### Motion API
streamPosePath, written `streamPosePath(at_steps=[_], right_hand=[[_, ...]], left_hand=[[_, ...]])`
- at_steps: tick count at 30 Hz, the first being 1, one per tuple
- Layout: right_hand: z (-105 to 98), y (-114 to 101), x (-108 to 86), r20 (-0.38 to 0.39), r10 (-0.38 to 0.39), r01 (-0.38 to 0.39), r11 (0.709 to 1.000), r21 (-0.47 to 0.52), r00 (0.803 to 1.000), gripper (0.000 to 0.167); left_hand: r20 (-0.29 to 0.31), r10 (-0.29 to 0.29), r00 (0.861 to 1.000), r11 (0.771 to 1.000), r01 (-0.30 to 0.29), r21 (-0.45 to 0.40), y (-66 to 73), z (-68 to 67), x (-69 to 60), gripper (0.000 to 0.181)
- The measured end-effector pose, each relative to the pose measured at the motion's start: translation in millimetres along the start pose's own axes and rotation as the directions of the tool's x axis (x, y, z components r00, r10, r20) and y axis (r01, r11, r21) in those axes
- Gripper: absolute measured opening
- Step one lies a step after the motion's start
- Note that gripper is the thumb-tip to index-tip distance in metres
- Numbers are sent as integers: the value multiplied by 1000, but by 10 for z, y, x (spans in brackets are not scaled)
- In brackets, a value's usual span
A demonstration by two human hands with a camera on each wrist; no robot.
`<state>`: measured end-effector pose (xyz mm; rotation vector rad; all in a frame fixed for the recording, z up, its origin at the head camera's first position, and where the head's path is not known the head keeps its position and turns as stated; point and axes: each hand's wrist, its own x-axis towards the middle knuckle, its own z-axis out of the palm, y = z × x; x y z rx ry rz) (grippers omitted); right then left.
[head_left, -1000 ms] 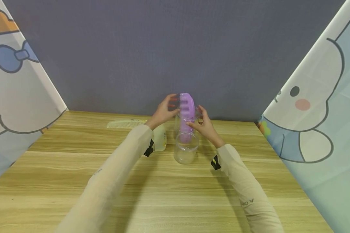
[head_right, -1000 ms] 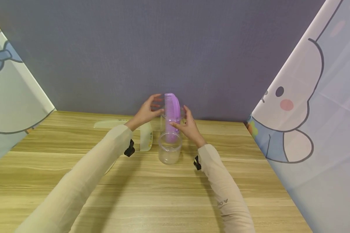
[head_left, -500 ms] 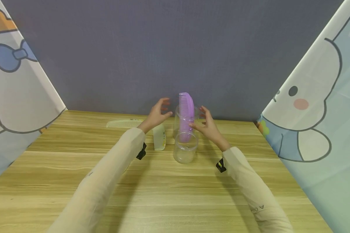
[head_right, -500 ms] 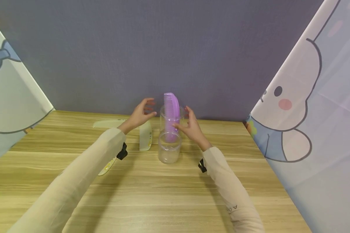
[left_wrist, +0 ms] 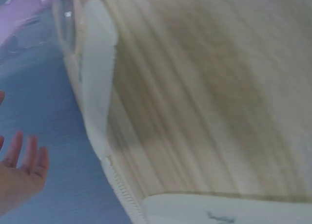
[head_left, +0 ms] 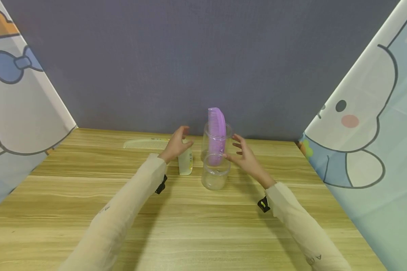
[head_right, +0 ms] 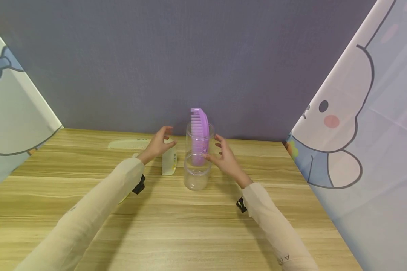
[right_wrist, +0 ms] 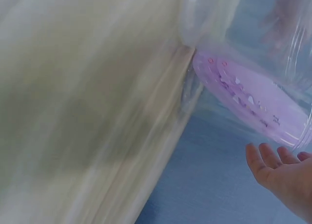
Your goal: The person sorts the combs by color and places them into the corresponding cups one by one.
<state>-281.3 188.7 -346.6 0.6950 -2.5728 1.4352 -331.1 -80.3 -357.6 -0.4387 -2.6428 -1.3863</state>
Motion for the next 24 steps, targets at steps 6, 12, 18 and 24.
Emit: streamPosePath(at_steps=[6,12,18,24], right_hand=[[44,18,-126,31,-22,22,1000,2,999,74],[73,-125,-257,71,-23,22,1000,23,997,69],[102,-245,-347,129,-28,25,999,24,991,65],[130,-297,-385,154,-43,39,999,29,987,65]], left_hand=[[8,-55,998,992,54,114,-61,2,-58,62],[17,-96,995,974,91,210,-116,27,-83,62],[45,-118,992,941,97,324,-172,51,-99,65],[87,-163,983,905,113,410,-184,89,-115,66]])
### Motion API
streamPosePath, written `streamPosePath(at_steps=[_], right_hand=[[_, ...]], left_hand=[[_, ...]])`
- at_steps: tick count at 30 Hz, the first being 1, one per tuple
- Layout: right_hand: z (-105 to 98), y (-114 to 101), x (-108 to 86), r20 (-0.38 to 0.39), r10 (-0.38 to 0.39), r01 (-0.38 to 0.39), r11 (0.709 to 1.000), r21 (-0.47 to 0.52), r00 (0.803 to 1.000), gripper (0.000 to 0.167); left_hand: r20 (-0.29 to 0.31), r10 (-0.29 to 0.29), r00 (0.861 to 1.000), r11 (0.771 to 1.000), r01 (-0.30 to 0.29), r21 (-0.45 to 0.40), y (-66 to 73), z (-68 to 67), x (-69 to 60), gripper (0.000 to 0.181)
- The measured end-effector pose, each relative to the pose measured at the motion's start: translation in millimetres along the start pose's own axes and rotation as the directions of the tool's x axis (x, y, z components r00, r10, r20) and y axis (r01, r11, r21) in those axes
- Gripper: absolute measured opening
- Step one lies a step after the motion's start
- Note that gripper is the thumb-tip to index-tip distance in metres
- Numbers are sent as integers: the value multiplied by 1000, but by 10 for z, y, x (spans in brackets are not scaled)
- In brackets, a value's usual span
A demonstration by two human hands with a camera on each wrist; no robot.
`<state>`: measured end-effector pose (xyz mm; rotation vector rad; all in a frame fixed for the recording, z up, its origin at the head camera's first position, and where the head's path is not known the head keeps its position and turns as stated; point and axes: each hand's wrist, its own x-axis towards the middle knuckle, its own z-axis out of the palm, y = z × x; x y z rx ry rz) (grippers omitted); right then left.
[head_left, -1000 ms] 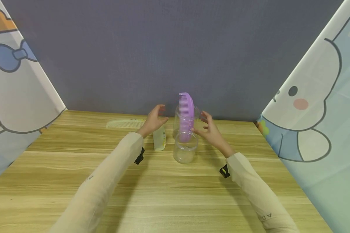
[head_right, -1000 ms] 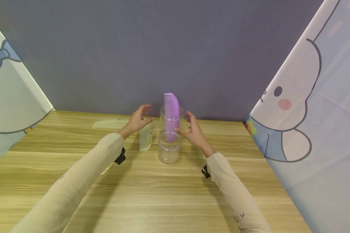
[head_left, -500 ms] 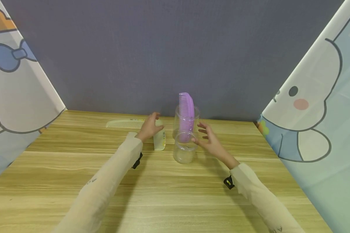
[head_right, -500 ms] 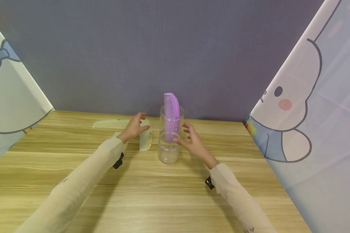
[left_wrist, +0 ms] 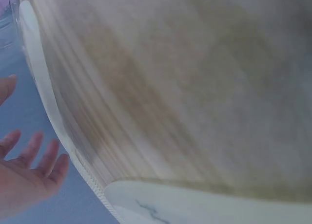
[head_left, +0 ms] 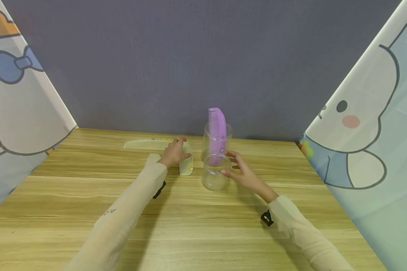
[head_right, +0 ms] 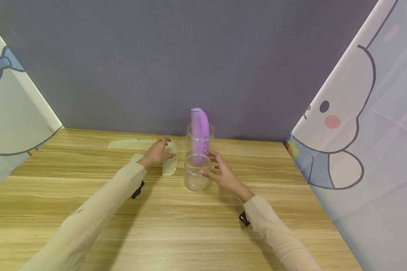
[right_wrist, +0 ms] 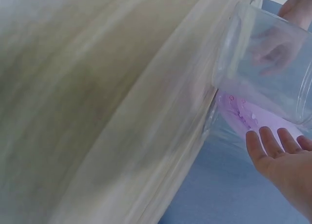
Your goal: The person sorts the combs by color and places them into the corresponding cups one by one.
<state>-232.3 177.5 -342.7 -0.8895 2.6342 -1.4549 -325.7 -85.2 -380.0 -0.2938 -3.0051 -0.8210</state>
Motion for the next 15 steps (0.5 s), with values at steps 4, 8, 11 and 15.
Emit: streamPosePath(at_steps=[4,8,11,15], right_hand=[[15,27,8,11,-2,2,1000,9,1000,67],[31,151,32,17,-13,13,999,40,1000,70],[46,276,49,22,-22,21,999,50,1000,71],[57,362,61,31,-34,32,997,65,999,71]], left_hand=[[11,0,1000,999,0,52,8,25,-5,67],[18,-11,1000,997,9,81,14,54,-10,66],[33,-23,999,997,20,80,22,82,-13,66],[40,-30,999,996,26,90,27,114,-14,69]])
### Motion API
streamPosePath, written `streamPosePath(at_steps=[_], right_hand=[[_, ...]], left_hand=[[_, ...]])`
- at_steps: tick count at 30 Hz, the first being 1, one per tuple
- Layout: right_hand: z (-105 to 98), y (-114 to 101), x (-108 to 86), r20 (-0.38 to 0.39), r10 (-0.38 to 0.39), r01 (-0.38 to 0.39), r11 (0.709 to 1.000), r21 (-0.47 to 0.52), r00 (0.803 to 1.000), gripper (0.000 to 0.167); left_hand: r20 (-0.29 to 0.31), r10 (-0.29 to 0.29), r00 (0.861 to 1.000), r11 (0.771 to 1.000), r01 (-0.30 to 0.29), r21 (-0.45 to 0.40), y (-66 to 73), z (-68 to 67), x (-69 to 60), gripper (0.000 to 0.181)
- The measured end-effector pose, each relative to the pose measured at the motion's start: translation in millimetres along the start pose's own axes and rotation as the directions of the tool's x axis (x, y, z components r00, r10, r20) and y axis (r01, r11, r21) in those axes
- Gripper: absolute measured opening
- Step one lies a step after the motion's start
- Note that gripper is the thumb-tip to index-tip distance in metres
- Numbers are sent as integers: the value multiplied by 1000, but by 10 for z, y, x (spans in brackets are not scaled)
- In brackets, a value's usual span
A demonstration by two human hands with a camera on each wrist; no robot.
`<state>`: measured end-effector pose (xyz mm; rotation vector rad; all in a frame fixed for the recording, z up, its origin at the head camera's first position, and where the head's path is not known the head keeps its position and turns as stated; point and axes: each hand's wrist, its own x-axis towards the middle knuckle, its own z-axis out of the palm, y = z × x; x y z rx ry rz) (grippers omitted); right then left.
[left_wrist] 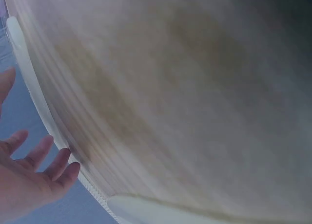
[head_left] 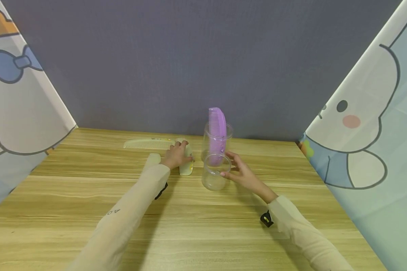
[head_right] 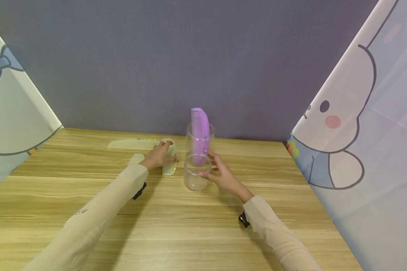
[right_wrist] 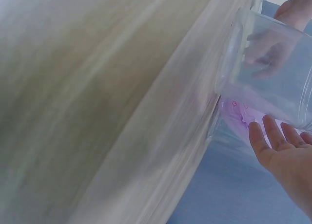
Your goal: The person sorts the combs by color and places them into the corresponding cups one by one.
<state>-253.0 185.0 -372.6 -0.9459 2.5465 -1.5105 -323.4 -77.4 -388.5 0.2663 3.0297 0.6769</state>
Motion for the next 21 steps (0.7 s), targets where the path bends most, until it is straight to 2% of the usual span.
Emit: streamPosePath(at_steps=[11,21], right_hand=[[5,12,-7,-1,-18,18,1000,14,1000,68],[6,-9,-10,0,-22,22,1000,21,1000,68]], left_hand=[[7,-13,1000,1000,13,9,35,-16,-16,72],[66,-10,998,994,17,-104,33,-85,-8,76]])
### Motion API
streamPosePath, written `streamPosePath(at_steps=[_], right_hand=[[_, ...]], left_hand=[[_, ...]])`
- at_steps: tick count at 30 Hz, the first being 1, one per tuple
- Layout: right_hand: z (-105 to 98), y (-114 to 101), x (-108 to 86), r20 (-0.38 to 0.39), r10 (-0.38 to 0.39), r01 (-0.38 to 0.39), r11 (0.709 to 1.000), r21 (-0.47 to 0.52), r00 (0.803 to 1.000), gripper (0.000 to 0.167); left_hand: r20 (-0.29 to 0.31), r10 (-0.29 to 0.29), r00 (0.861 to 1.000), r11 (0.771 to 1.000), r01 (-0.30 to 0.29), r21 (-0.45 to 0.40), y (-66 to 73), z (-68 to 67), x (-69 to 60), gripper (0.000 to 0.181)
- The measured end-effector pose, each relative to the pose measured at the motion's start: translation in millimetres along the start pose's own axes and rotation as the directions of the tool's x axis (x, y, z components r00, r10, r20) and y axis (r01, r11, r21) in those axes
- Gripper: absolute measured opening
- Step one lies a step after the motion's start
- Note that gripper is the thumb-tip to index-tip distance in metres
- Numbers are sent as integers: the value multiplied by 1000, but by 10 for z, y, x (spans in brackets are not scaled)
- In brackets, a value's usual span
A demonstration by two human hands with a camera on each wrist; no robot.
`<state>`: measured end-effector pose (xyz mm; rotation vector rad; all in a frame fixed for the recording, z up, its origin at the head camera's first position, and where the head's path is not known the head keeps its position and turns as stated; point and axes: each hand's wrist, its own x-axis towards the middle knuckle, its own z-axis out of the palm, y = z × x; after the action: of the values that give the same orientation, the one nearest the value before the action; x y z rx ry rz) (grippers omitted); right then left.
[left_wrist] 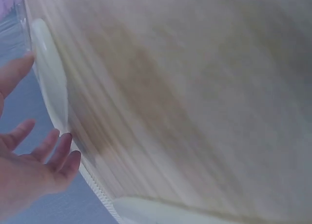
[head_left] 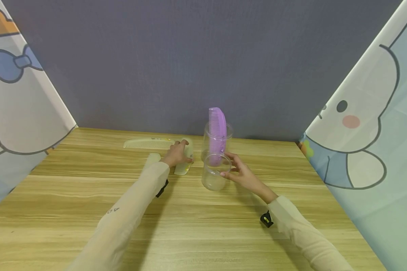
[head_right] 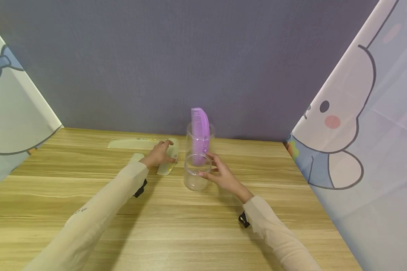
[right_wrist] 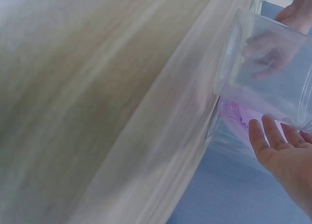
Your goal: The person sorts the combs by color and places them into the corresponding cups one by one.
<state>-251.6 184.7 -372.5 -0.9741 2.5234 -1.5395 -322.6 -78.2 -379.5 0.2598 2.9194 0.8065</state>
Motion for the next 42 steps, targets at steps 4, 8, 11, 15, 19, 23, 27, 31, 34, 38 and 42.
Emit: streamPosePath(at_steps=[4,8,11,15,19,23,27,31,34,38,42], right_hand=[[-5,-8,2,2,-7,7,1000,-2,1000,68],[-8,-8,7,2,-8,8,1000,-5,1000,68],[-9,-4,11,2,-5,5,1000,-10,1000,68],[-10,0,12,4,-5,5,1000,-13,1000,68],[-11,-2,12,6,-2,2,1000,-17,1000,68],[-10,6,16,5,4,-4,1000,-18,1000,68],[-8,17,16,6,0,0,1000,-14,1000,67],[-6,18,12,5,0,0,1000,-18,1000,67],[-6,18,10,4,-1,1,1000,-18,1000,67],[-8,26,6,8,-7,7,1000,-18,1000,66],[-11,41,5,13,-7,8,1000,-23,1000,65]], left_hand=[[8,-11,1000,1000,11,-27,1,0,23,77],[6,-15,1000,1000,15,-17,8,5,33,76],[-6,-13,1000,1000,13,6,14,14,40,75],[-20,-23,1000,1000,23,-8,29,25,46,74],[-25,-45,999,998,43,-49,55,24,44,76],[-14,-64,998,994,62,-89,74,18,55,77],[3,-80,997,991,80,-106,84,20,77,79],[-10,-81,997,994,80,-78,95,22,86,81],[-32,-75,997,996,73,-54,106,19,81,85],[-55,-82,995,996,80,-44,109,21,79,90],[-66,-85,994,996,82,-47,95,29,93,92]])
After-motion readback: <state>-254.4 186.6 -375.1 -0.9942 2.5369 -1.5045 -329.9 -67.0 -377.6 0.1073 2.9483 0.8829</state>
